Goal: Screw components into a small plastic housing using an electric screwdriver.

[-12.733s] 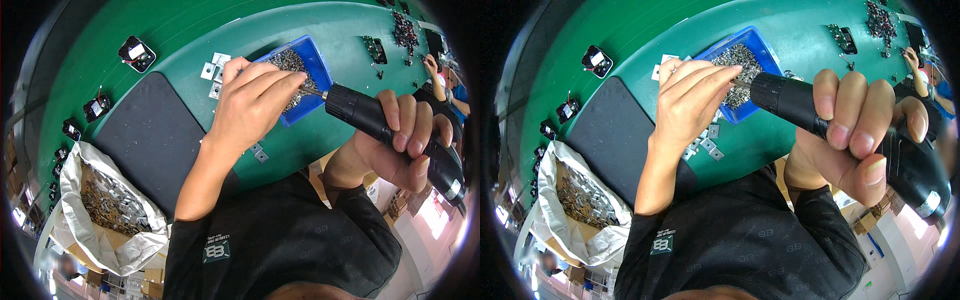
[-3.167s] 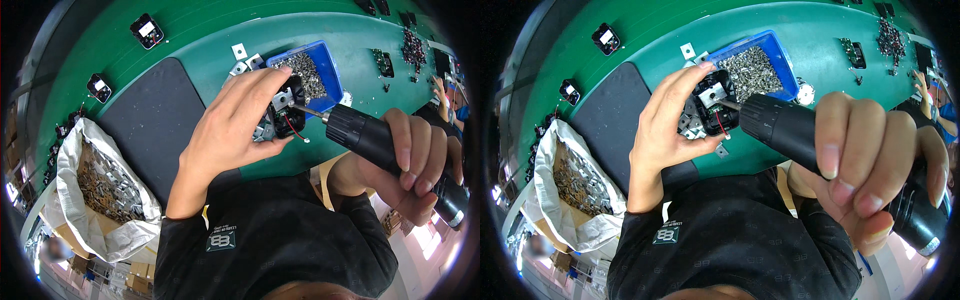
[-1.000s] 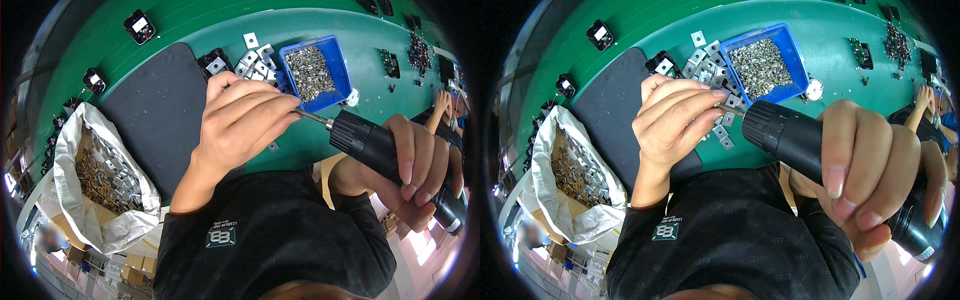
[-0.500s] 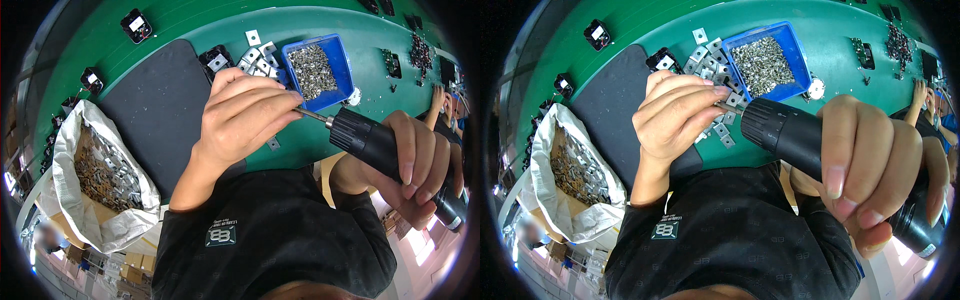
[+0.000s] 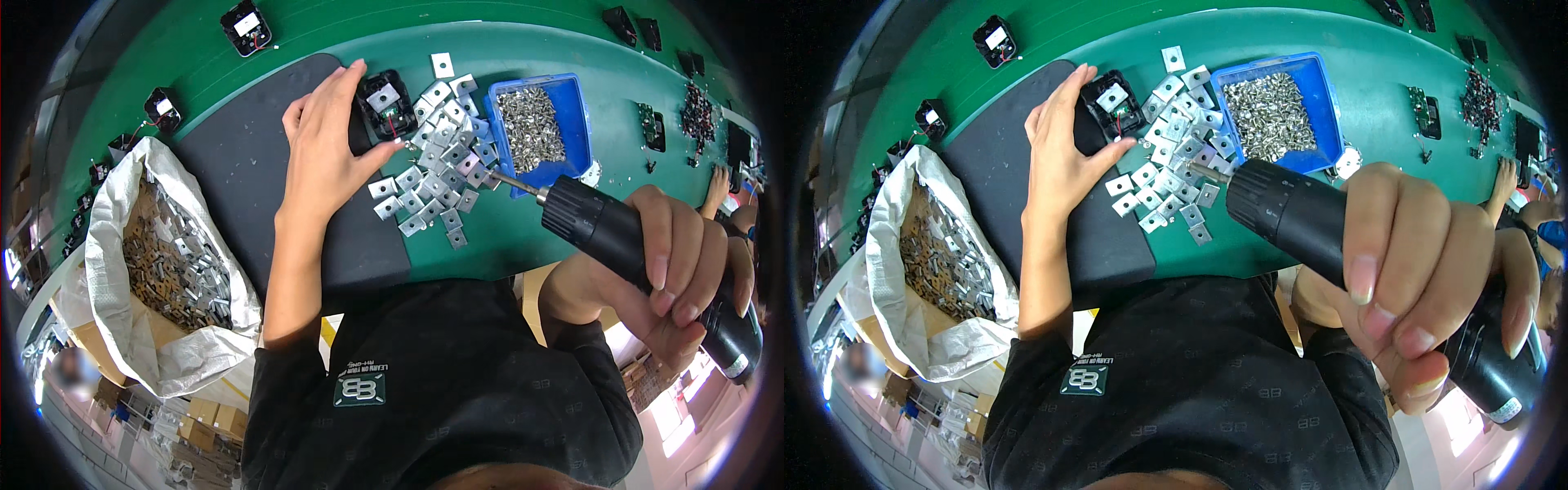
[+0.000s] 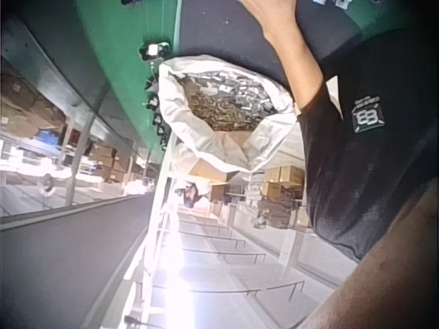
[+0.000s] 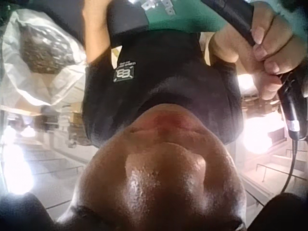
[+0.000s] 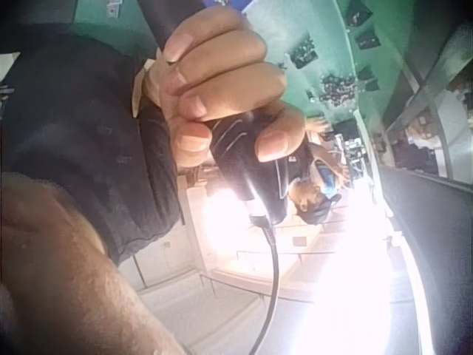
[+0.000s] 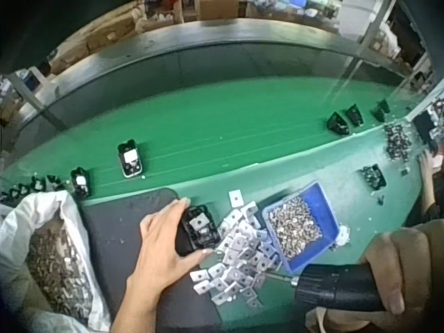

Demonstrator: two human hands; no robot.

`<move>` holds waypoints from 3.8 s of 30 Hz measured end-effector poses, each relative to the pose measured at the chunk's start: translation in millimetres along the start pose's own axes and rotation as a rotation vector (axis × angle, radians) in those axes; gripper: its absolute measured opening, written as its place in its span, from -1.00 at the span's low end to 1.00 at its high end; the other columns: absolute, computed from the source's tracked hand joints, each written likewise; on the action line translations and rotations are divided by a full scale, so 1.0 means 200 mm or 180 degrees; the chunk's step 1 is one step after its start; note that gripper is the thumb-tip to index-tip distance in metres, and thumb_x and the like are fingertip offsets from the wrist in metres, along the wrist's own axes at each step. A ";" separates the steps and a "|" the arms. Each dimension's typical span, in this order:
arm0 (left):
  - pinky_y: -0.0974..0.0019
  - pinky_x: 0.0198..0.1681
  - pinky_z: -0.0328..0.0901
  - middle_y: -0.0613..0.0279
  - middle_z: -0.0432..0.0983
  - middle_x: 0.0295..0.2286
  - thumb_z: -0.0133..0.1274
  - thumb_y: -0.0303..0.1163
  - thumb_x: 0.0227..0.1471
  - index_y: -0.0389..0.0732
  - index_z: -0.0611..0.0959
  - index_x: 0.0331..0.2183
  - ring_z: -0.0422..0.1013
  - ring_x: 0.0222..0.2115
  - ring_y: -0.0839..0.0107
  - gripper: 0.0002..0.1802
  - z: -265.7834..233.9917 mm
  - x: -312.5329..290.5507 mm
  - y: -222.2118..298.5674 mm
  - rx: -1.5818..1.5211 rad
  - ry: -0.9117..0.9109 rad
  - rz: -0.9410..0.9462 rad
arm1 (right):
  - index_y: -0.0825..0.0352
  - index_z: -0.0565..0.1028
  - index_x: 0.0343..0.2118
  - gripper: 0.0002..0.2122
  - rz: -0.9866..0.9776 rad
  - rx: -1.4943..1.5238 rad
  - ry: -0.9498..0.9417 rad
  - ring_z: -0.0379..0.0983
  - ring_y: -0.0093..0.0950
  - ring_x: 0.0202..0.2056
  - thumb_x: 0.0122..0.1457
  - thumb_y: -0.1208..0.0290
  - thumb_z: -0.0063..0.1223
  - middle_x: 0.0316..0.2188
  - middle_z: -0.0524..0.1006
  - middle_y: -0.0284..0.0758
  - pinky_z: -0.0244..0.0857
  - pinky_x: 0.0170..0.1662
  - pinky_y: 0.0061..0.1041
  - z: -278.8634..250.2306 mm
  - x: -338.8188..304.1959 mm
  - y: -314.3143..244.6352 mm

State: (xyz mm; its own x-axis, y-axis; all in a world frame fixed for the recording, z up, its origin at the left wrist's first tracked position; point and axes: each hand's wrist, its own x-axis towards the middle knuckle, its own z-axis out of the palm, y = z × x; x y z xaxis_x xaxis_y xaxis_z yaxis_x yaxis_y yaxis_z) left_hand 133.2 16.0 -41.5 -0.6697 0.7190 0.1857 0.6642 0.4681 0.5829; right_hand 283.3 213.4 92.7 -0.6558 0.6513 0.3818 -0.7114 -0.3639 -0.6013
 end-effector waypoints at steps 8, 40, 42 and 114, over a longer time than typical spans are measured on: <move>0.07 0.05 0.21 -0.03 0.44 -0.05 0.40 -0.27 -0.44 -0.26 0.42 0.05 0.37 -0.02 0.06 -0.07 -0.03 -0.01 0.06 -0.0515 0.0434 0.0258 | 0.09 0.50 -0.32 -0.68 0.0063 -0.0036 -0.0053 0.39 -0.71 -0.57 -0.19 0.53 0.30 -0.62 0.46 -0.59 0.33 -0.29 -0.67 0.00 0.00 -0.02; 0.18 -0.13 0.33 0.02 0.49 -0.09 0.38 -0.37 -0.50 -0.31 0.46 0.03 0.47 -0.16 0.10 -0.09 0.00 0.08 0.37 -0.1657 0.0349 0.1299 | 0.10 0.50 -0.28 -0.67 0.0082 0.0089 -0.0255 0.42 -0.68 -0.50 -0.17 0.47 0.30 -0.56 0.49 -0.57 0.32 -0.21 -0.62 -0.07 0.00 -0.05; 0.18 -0.13 0.33 0.02 0.49 -0.09 0.38 -0.37 -0.50 -0.31 0.46 0.03 0.46 -0.16 0.09 -0.09 0.00 0.08 0.37 -0.1652 0.0355 0.1277 | 0.09 0.49 -0.30 -0.68 0.0111 0.0034 -0.0263 0.41 -0.68 -0.51 -0.18 0.46 0.30 -0.58 0.48 -0.57 0.32 -0.23 -0.63 -0.07 -0.01 -0.04; 0.21 -0.05 0.17 0.38 0.53 -0.16 0.27 -0.36 -0.15 -0.09 0.67 -0.38 0.42 -0.12 0.34 -0.82 -0.01 0.59 -0.10 0.1374 0.0301 0.1056 | 0.28 0.24 0.01 -0.54 -0.0369 -0.1400 0.0150 0.35 -0.49 -0.53 0.00 0.56 0.09 -0.55 0.38 -0.39 0.33 -0.33 -0.33 -0.43 0.10 0.15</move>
State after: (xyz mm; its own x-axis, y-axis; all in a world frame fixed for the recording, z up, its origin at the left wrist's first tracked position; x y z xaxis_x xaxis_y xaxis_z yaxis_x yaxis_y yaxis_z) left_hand 40.3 91.0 -28.9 -0.4151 0.8238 0.3861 0.9072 0.4067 0.1074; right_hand 270.3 272.1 21.5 -0.5586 0.7044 0.4379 -0.5979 0.0239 -0.8012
